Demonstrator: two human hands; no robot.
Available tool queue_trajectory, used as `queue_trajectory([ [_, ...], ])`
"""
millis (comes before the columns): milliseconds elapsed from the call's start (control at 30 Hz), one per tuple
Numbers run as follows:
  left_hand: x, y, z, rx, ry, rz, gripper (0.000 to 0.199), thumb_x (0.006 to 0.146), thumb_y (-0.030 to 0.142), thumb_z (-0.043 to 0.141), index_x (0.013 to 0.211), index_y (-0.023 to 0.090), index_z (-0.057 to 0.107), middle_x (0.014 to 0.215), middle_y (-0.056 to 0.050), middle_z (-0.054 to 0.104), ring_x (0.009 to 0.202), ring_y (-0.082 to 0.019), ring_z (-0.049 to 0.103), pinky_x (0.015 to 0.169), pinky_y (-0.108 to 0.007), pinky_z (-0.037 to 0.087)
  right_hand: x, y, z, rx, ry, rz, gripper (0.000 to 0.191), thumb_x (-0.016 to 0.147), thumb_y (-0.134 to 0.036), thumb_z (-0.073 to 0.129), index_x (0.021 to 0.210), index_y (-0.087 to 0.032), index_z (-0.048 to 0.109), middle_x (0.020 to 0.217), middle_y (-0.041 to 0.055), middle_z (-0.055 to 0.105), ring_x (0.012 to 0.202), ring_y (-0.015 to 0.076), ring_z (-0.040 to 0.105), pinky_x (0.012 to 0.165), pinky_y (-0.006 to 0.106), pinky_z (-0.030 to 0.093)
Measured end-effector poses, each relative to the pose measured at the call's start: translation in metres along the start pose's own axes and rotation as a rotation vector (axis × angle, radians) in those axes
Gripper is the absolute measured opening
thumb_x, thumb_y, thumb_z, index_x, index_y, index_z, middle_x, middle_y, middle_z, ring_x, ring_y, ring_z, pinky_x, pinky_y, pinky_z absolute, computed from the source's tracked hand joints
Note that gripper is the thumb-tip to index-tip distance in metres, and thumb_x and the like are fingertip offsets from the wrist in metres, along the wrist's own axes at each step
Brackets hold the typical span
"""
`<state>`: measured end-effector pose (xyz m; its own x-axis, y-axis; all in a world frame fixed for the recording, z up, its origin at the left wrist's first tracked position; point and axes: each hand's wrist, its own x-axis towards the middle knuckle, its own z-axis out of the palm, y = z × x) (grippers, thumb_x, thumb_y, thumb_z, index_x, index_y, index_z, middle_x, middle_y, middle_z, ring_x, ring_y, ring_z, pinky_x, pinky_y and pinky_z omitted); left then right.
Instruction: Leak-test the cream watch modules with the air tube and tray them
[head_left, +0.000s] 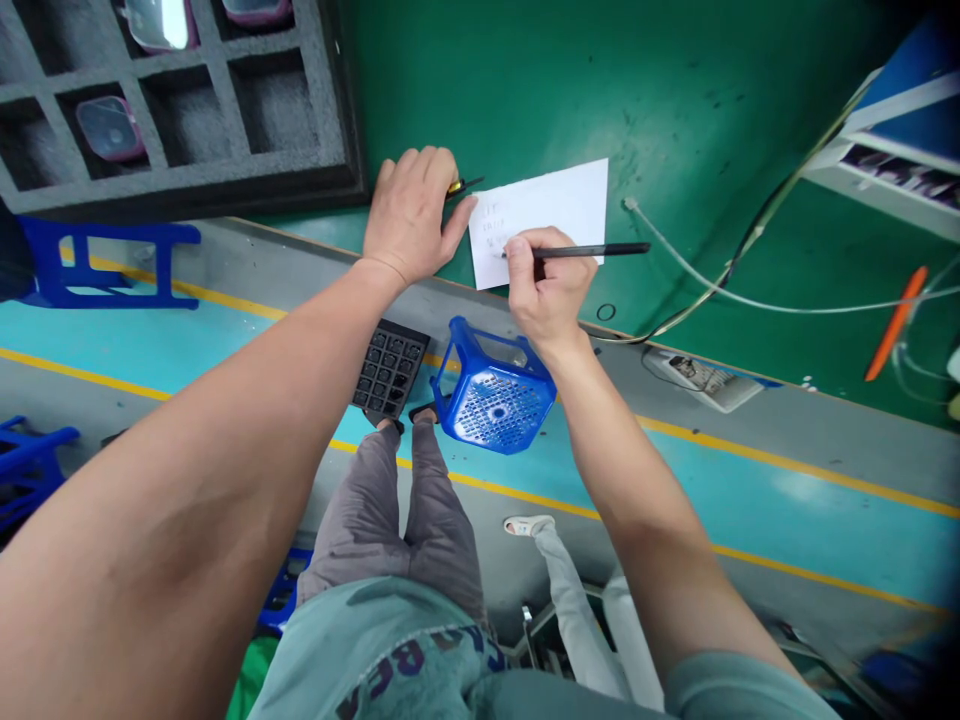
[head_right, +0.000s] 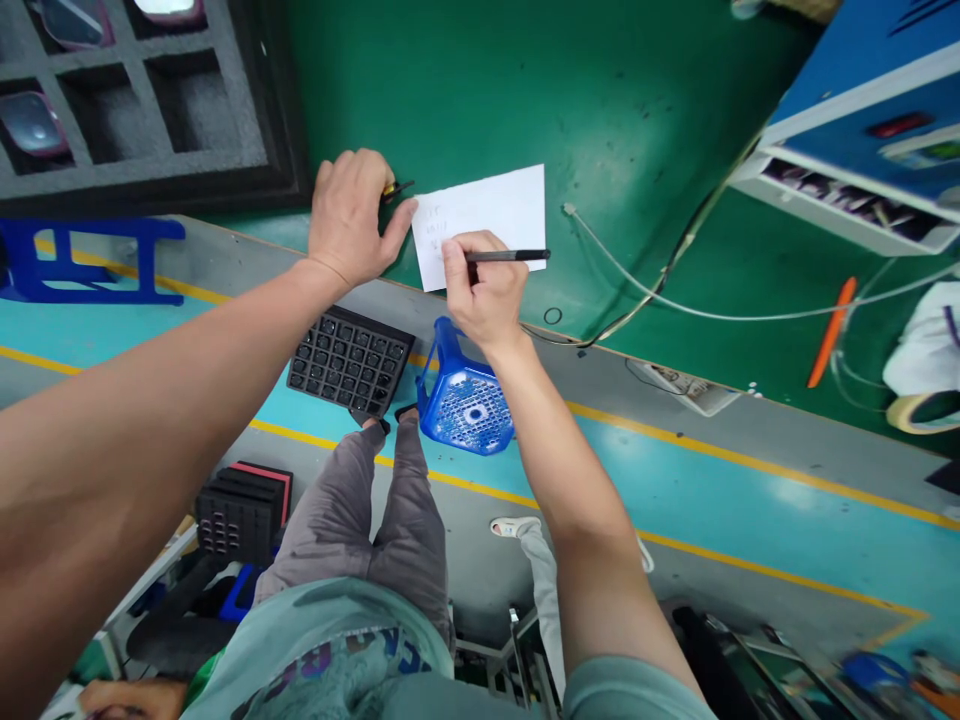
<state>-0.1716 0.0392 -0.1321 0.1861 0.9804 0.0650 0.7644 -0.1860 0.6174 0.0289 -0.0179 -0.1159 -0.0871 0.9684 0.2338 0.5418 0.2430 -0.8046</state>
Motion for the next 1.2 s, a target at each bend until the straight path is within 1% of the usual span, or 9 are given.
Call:
queue_trajectory([
  [133,-0.001,-0.005,0.004,-0.018,0.032,0.03,0.019,0.091,0.055,0.051,0.097,0.039,0.06,0.097,-0.016,0.064,0.105,-0.047,0.053,0.09,-0.064,0.032,0.0,0.0,0.0,0.007,-0.01,-0.012,0.04,0.108,-0.049,0.043,0.087,-0.023,0.064,0.081,0.003,0.069,0.079,0.0185,0.069,0.076,0.038,0.054],
  [233,-0.001,-0.005,0.003,-0.014,0.041,0.052,0.016,0.092,0.054,0.052,0.097,0.041,0.06,0.097,-0.015,0.066,0.102,-0.046,0.053,0.089,-0.065,0.033,0.0,0.001,0.0,0.003,-0.001,-0.025,0.039,0.108,-0.047,0.044,0.087,-0.022,0.065,0.082,0.0033,0.069,0.08,0.0184,0.068,0.076,0.037,0.054],
  [433,-0.002,0.011,-0.013,0.119,-0.099,-0.018,0.031,0.099,0.058,0.044,0.099,0.032,0.059,0.112,-0.019,0.067,0.111,-0.045,0.056,0.096,-0.064,0.037,0.0,0.0,-0.001,-0.049,-0.002,-0.047,0.042,0.109,-0.049,0.042,0.085,-0.022,0.064,0.078,0.0017,0.068,0.076,0.0166,0.068,0.074,0.035,0.053],
  [600,0.0,0.015,-0.017,0.091,-0.142,-0.067,0.039,0.096,0.069,0.048,0.099,0.031,0.058,0.111,-0.016,0.067,0.117,-0.044,0.056,0.101,-0.063,0.037,0.001,-0.002,-0.003,-0.03,-0.019,-0.07,0.039,0.109,-0.046,0.044,0.085,-0.022,0.064,0.077,0.0017,0.067,0.075,0.0166,0.068,0.073,0.035,0.052],
  [667,0.0,0.016,-0.018,0.098,-0.158,-0.074,0.038,0.097,0.067,0.047,0.1,0.031,0.058,0.113,-0.017,0.066,0.118,-0.045,0.056,0.102,-0.064,0.037,0.0,-0.003,-0.003,-0.023,-0.03,-0.069,0.037,0.108,-0.045,0.044,0.086,-0.022,0.063,0.078,0.0018,0.067,0.075,0.0169,0.067,0.073,0.036,0.051],
  [733,0.0,0.018,-0.02,0.138,-0.179,-0.066,0.036,0.1,0.062,0.044,0.103,0.029,0.058,0.116,-0.019,0.066,0.118,-0.045,0.056,0.101,-0.064,0.037,0.0,-0.003,-0.004,-0.031,-0.037,-0.054,0.037,0.109,-0.044,0.043,0.085,-0.023,0.062,0.078,0.0018,0.066,0.076,0.017,0.066,0.074,0.036,0.051],
  [867,-0.001,0.018,-0.021,0.184,-0.194,-0.054,0.032,0.102,0.056,0.042,0.106,0.029,0.058,0.117,-0.019,0.065,0.118,-0.045,0.056,0.101,-0.063,0.038,0.0,-0.004,-0.004,-0.019,-0.055,-0.062,0.036,0.108,-0.043,0.043,0.084,-0.023,0.06,0.076,0.001,0.064,0.074,0.0166,0.064,0.073,0.036,0.049],
  [1067,-0.002,0.015,-0.018,0.141,-0.161,-0.049,0.032,0.102,0.059,0.043,0.108,0.03,0.057,0.113,-0.016,0.064,0.12,-0.042,0.055,0.101,-0.059,0.04,0.0,-0.003,-0.005,-0.038,-0.012,-0.07,0.037,0.109,-0.042,0.043,0.082,-0.023,0.059,0.073,0.0003,0.062,0.071,0.0161,0.063,0.071,0.036,0.048],
  [1200,-0.003,0.016,-0.019,0.156,-0.169,-0.05,0.035,0.102,0.06,0.042,0.107,0.029,0.058,0.112,-0.016,0.064,0.12,-0.041,0.056,0.102,-0.059,0.039,-0.003,-0.003,-0.007,-0.048,0.073,-0.034,0.039,0.11,-0.045,0.042,0.083,-0.022,0.06,0.076,0.0011,0.064,0.074,0.0166,0.066,0.073,0.036,0.05],
])
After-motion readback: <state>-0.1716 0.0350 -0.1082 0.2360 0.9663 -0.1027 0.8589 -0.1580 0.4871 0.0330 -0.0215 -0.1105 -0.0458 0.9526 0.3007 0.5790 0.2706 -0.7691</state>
